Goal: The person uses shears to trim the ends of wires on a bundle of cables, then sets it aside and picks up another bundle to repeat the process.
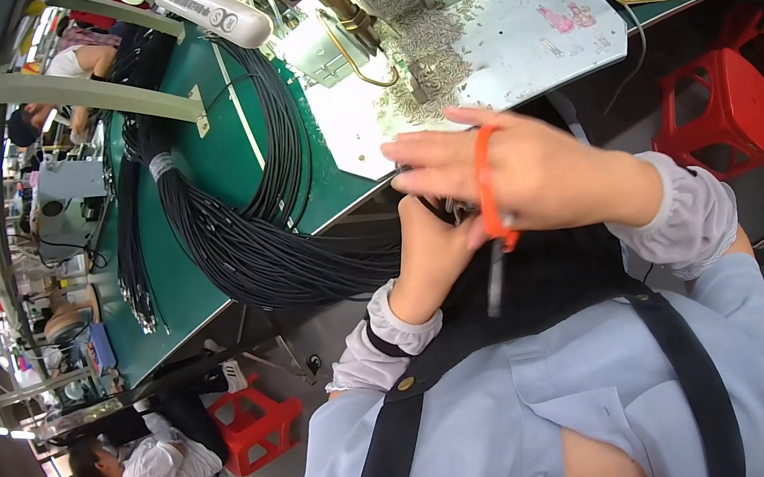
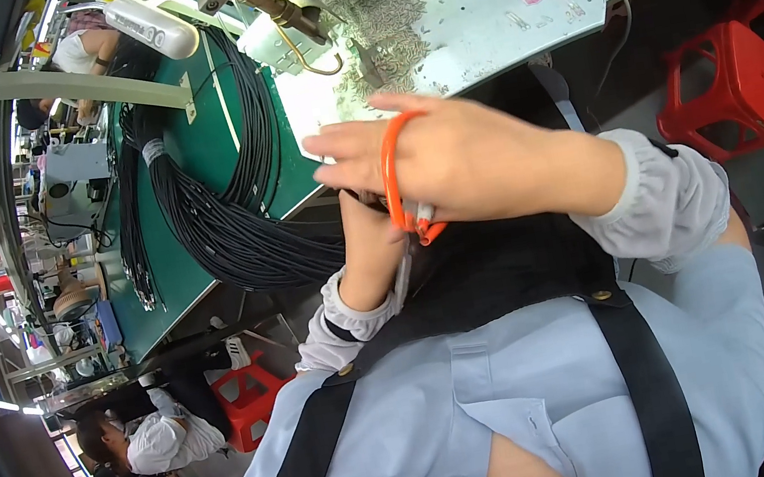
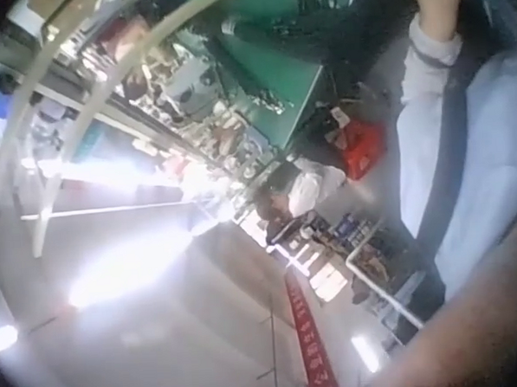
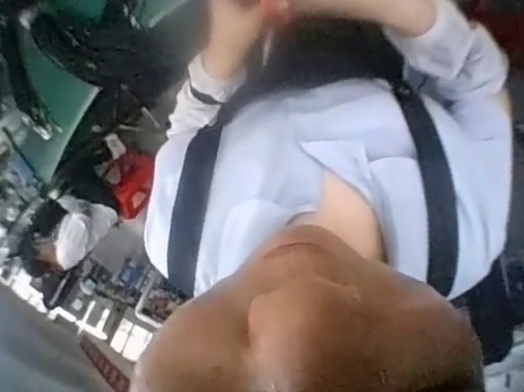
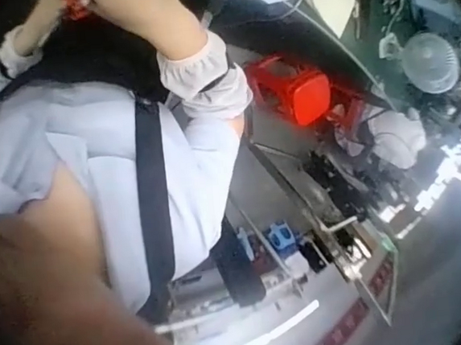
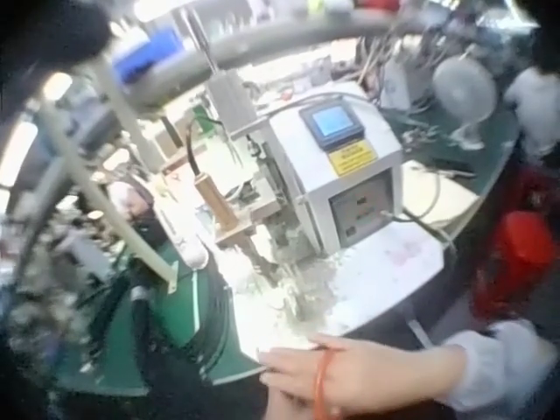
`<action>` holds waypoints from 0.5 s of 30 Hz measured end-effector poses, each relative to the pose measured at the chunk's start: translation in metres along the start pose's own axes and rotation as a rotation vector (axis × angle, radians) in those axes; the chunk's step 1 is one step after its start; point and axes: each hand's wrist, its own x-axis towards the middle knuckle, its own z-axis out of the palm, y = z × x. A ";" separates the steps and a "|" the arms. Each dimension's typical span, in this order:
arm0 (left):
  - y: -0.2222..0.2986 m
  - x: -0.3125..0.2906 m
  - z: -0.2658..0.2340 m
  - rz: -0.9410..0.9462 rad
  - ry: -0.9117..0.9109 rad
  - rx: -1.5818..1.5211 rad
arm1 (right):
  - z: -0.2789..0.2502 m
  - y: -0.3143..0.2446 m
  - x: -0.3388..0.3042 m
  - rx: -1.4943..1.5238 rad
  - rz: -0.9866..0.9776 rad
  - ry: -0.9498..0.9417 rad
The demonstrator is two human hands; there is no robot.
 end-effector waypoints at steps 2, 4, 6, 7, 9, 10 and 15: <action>-0.007 0.000 0.004 0.051 0.008 -0.112 | 0.012 0.004 -0.004 0.039 -0.006 -0.053; -0.011 0.010 0.003 0.090 -0.002 -0.169 | 0.021 0.011 -0.004 0.042 -0.001 -0.073; -0.016 0.008 0.001 -0.090 -0.091 -0.417 | 0.037 0.007 -0.007 0.073 0.014 -0.150; -0.019 0.007 0.001 -0.181 -0.134 -0.540 | 0.042 0.006 -0.007 0.089 0.021 -0.188; -0.023 0.007 0.005 -0.133 -0.059 -0.570 | 0.038 0.003 0.003 0.077 0.048 -0.122; -0.026 0.008 0.009 -0.078 0.015 -0.597 | 0.034 0.002 0.008 0.059 0.072 -0.054; -0.040 0.010 0.013 0.052 0.040 -0.521 | 0.044 0.005 0.007 -0.010 0.011 -0.166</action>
